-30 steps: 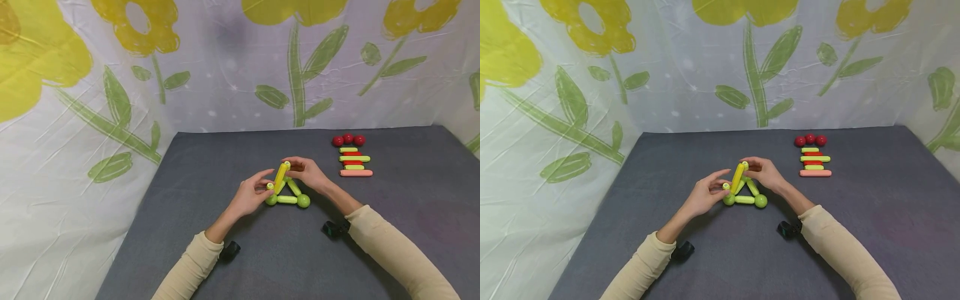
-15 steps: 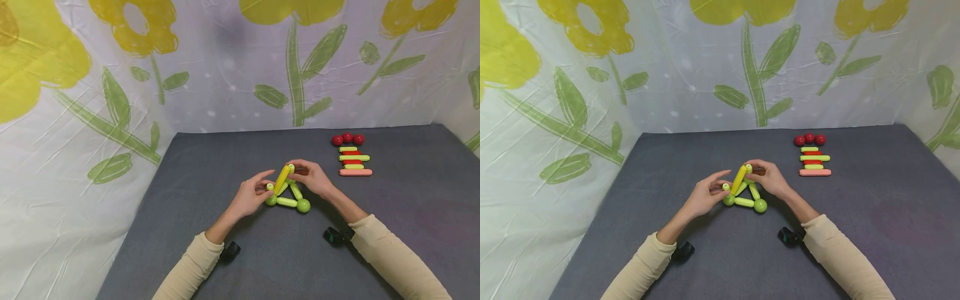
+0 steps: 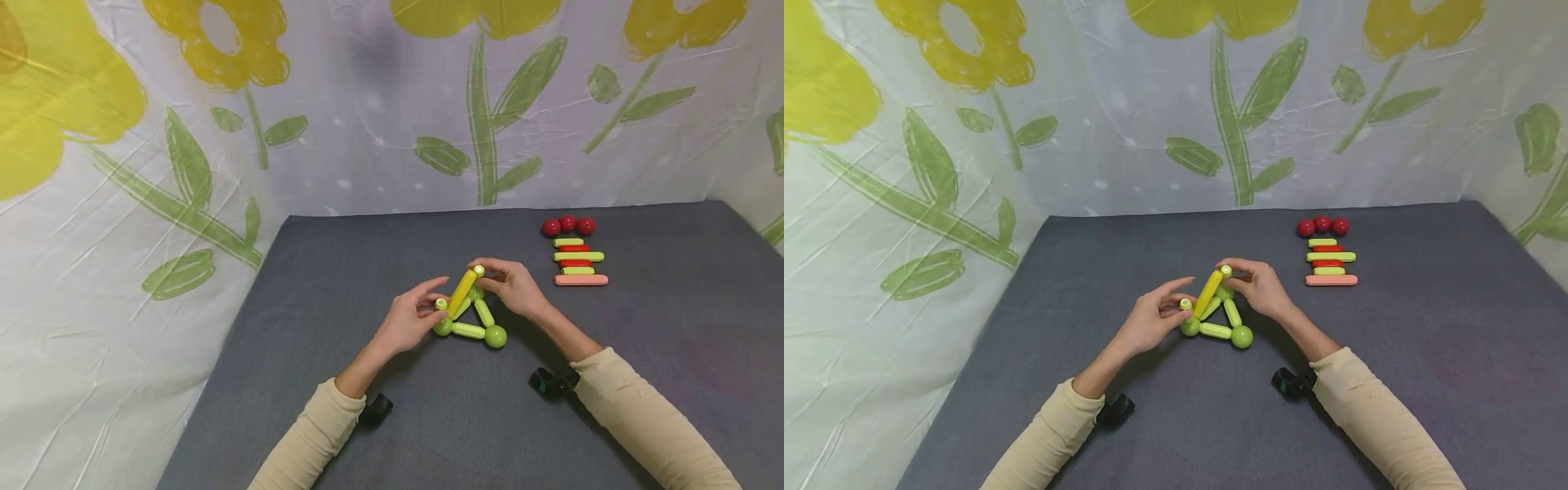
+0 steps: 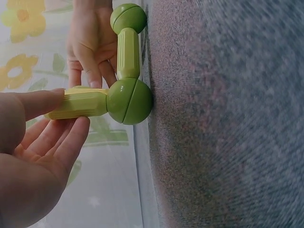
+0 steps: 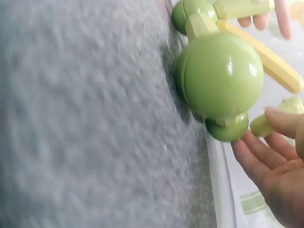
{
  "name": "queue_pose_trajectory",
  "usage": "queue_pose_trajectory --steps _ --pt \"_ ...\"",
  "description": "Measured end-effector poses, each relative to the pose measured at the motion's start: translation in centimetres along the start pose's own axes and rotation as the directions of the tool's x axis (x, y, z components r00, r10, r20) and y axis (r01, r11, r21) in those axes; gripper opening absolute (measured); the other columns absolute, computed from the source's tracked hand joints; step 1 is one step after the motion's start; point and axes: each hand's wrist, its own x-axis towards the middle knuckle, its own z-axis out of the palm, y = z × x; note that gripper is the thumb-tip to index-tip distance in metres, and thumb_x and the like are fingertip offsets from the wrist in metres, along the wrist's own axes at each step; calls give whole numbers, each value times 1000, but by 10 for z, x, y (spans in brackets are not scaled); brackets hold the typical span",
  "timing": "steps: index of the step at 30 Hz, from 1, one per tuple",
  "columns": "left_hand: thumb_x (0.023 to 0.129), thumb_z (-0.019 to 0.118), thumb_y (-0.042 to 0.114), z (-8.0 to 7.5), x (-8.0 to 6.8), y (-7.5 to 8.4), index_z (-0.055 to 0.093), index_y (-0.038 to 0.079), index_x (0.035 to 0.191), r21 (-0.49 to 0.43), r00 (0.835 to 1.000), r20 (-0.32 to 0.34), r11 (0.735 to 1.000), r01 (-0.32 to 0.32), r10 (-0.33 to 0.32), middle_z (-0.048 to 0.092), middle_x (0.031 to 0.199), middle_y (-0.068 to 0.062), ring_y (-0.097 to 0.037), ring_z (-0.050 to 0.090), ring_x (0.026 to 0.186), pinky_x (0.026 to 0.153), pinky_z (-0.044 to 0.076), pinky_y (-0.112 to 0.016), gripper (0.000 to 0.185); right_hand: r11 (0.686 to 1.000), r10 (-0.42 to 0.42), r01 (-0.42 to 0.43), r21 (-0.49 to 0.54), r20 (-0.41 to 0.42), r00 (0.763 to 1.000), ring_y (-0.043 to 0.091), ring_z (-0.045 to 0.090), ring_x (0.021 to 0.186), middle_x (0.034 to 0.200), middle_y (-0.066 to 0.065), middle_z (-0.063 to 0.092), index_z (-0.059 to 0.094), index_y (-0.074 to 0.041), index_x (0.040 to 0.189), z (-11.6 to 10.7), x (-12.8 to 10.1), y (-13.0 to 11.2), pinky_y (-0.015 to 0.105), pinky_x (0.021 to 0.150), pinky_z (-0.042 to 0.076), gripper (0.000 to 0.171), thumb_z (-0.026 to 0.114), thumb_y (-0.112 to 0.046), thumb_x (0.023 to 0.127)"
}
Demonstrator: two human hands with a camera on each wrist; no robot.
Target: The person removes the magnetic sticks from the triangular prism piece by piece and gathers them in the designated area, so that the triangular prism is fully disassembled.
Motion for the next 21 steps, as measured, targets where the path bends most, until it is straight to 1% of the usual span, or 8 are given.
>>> queue_pose_trajectory --steps 2,4,7,10,13,16,18,21 --pt "90 65 0 0 0 0 45 5 141 7 1000 -1 1000 -3 3 66 114 -11 -24 62 106 86 51 -26 55 999 0 -2 -37 -44 999 32 60 103 116 18 63 62 3 119 -2 0 0 34 79 54 32 66 4 87" --pt "89 65 -1 0 0 0 45 4 141 13 1000 -3 1000 -2 2 66 114 -11 -24 62 105 85 51 -26 55 999 7 -10 -40 -77 997 32 60 103 116 19 63 61 3 121 -4 0 1 33 80 54 34 66 3 87" --pt "89 65 -1 1 1 1 45 3 140 16 1000 -5 1000 -2 2 66 114 -11 -24 62 105 85 51 -26 55 999 29 -32 -28 -120 992 30 61 103 116 20 63 58 2 125 -8 0 1 25 80 52 37 66 -2 89" --pt "89 66 -2 1 0 1 45 3 140 14 1000 -7 1000 -2 2 66 114 -11 -24 63 105 85 51 -26 55 996 91 -93 -6 -151 984 25 61 102 116 19 63 56 1 129 -12 -1 2 21 80 50 40 66 -10 92" --pt "89 66 -2 1 0 1 45 5 140 13 1000 -9 1000 -5 5 66 114 -11 -24 62 105 85 51 -26 56 986 163 -164 10 -177 971 18 60 99 116 16 62 55 -1 131 -16 -2 3 25 82 50 43 65 -19 93" --pt "89 65 -2 0 0 2 45 5 140 15 1000 -10 1000 -7 7 66 114 -12 -25 62 106 86 51 -26 56 975 218 -208 74 -191 957 14 58 96 115 16 59 52 -1 134 -20 -4 3 33 86 51 47 64 -22 94" --pt "89 65 -2 0 0 2 46 6 140 16 1000 -10 1000 -5 5 66 114 -11 -25 62 106 86 51 -26 56 962 256 -230 147 -189 948 13 57 96 114 14 57 49 0 135 -23 -6 2 35 88 51 49 63 -21 94" --pt "89 66 -1 0 0 2 46 6 140 19 1000 -8 1000 -4 4 66 114 -11 -24 62 106 86 51 -27 55 916 330 -271 296 -172 928 11 55 96 111 10 53 47 -2 135 -28 -9 1 31 88 51 47 63 -19 94"
